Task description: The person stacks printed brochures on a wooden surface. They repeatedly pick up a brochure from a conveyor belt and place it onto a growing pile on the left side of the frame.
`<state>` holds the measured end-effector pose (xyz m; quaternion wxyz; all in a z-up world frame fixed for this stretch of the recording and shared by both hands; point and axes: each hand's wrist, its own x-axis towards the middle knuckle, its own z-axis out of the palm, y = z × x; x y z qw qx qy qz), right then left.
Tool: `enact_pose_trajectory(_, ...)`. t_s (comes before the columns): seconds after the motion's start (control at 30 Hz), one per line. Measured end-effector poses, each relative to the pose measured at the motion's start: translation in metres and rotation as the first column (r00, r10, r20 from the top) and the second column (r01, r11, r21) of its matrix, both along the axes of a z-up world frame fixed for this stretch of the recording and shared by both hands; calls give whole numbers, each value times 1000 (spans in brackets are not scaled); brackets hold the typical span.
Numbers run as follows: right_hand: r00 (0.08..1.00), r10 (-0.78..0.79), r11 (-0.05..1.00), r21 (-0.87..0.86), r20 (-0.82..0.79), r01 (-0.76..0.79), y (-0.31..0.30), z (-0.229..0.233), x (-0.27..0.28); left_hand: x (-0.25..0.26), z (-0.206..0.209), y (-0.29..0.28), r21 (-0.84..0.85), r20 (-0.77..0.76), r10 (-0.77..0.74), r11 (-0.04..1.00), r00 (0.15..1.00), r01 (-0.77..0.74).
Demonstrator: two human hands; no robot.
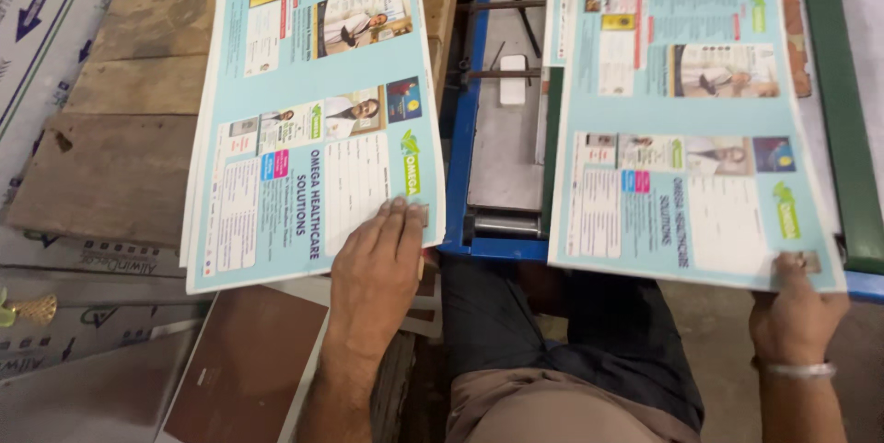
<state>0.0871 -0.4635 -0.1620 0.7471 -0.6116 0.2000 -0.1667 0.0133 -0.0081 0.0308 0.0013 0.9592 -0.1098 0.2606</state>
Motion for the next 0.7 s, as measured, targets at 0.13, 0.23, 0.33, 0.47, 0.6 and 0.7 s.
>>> enact_pose_trajectory(0.13, 990, -18, 1000, 16, -143, 20, 4, -4, -38, 4, 4, 3, -67, 11, -25, 997, 1000, 26)
enact_pose_trajectory(0.23, 987, 7, 999, 48, -158, 0, 5, -12, -74, 2, 3, 1, -91, -22, -5, 996, 1000, 3)
enact_pose_trajectory(0.33, 984, -9, 1000, 12, -179, 11, 5, -24, -85, 3, 0, 2, -96, -22, 6, 995, 1000, -8)
enact_pose_trajectory(0.47, 981, -53, 998, -35, -189, 47, 2, -39, -67, 8, 3, 17, -300, -46, -38, 954, 998, 23)
enact_pose_trajectory(0.6, 983, -102, 995, 8, -155, 104, 6, -41, -23, 9, 13, 32, -573, -280, 65, 790, 958, -221)
enact_pose_trajectory(0.7, 1000, 6, 1000, -5, -31, -6, 12, -34, 7, 9, 12, 26, -477, -246, 75, 859, 966, -188)
